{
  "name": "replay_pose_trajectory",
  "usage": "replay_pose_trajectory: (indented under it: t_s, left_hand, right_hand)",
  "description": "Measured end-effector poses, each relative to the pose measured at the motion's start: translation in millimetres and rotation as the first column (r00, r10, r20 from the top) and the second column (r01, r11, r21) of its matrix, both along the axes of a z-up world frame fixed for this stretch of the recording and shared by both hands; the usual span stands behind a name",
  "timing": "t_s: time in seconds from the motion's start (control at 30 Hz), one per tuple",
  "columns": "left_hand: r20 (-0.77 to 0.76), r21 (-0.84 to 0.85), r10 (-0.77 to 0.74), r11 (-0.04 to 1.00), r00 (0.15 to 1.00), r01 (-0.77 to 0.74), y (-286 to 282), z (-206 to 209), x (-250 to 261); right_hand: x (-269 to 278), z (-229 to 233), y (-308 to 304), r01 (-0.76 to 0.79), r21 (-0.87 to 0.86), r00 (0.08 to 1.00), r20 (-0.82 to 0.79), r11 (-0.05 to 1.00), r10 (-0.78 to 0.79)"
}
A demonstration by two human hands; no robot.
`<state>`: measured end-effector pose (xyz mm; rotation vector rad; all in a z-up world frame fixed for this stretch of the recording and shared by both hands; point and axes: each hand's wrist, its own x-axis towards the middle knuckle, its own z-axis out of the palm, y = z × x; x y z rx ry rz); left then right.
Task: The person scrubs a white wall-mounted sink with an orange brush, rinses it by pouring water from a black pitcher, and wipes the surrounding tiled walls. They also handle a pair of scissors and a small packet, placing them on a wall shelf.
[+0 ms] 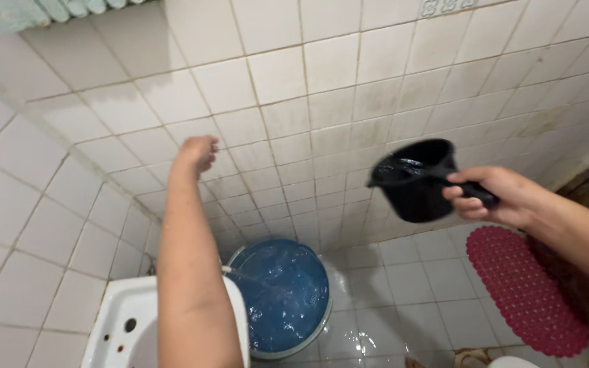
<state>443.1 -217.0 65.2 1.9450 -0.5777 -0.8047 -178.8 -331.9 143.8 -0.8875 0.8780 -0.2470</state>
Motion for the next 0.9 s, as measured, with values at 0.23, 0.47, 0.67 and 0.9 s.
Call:
replay_pose_trajectory:
  t_s: [0.23, 0.47, 0.67, 0.9]
  left_hand:
    - [-0.065, -0.105, 0.089, 0.990, 0.994, -0.095, -123, -63, -84]
    - [0.123, -0.293, -0.137, 0.941, 0.983, 0.168, -261, 48, -192]
    - [0.111, -0.510, -0.145, 0.841, 0.983, 0.182, -286, 141, -232]
    - [0.075, -0.278, -0.218, 0.932, 0.973, 0.230, -269, 89, -238]
  right_hand:
    - [-7, 46, -50, -0.019, -0.194, 0.952, -0.304, 0.981, -0.042]
    - [20, 139, -81, -0.059, -0.313, 0.979, 0.167, 0.948, 0.116]
    - [-24, 131, -89, -0.016, -0.142, 0.837, 0.540, 0.990, 0.091]
    - [-170, 82, -115, 0.098, -0.218, 0.957, 0.289, 0.971, -0.031]
